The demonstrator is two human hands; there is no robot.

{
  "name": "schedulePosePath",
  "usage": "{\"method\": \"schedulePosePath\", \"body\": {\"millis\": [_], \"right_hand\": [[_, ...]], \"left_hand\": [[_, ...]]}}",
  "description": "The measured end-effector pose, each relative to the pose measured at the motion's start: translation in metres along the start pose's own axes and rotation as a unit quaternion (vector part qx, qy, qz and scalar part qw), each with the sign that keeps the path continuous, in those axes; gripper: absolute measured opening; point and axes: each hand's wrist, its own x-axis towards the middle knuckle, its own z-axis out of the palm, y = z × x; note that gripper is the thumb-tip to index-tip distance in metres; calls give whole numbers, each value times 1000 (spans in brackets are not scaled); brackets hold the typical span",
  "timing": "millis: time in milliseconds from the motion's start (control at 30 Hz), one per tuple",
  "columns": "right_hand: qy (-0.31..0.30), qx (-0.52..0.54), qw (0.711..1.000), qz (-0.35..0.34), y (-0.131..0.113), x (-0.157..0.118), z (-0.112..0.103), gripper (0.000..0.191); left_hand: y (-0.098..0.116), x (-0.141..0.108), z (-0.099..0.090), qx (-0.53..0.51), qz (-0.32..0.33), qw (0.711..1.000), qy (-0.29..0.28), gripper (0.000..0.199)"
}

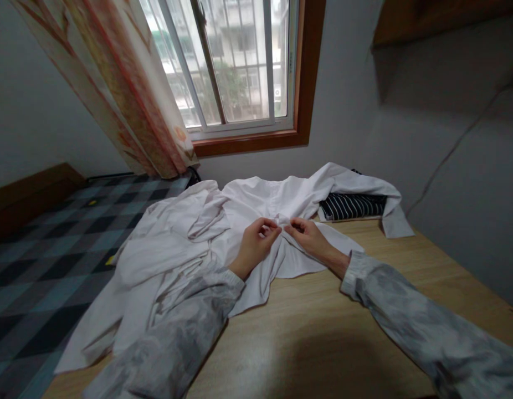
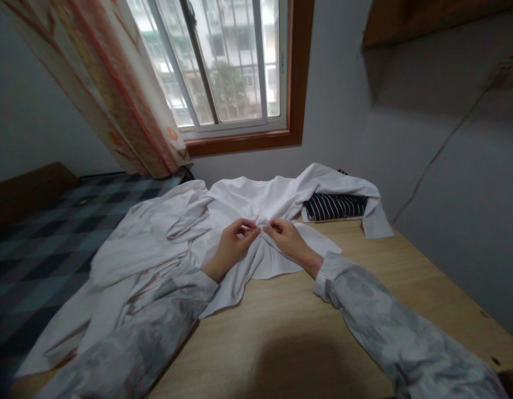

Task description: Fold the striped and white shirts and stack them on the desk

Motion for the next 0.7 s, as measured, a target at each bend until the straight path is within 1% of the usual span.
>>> {"method": "schedulePosePath", "body": {"millis": [133,300,400,533,700], "right_hand": [[4,6,1000,2,1,1,-1,41],[-4,28,1000,11,-4,0,0,41],[-6,41,999,15,-6,-1,0,41],[-18,57,998,21,-6,-1,1,40],[-33,65,997,15,-4,-2,2,38]], "left_hand": [[4,-1,0,23,54,998,-14,12],[4,-2,0,13,63,998,-27,15],[3,-3,0,15,50,998,-31,17],[2,-4,0,24,16,999,-23,17],[-2,-3,0,-15,-29,999,-26,19]]}}
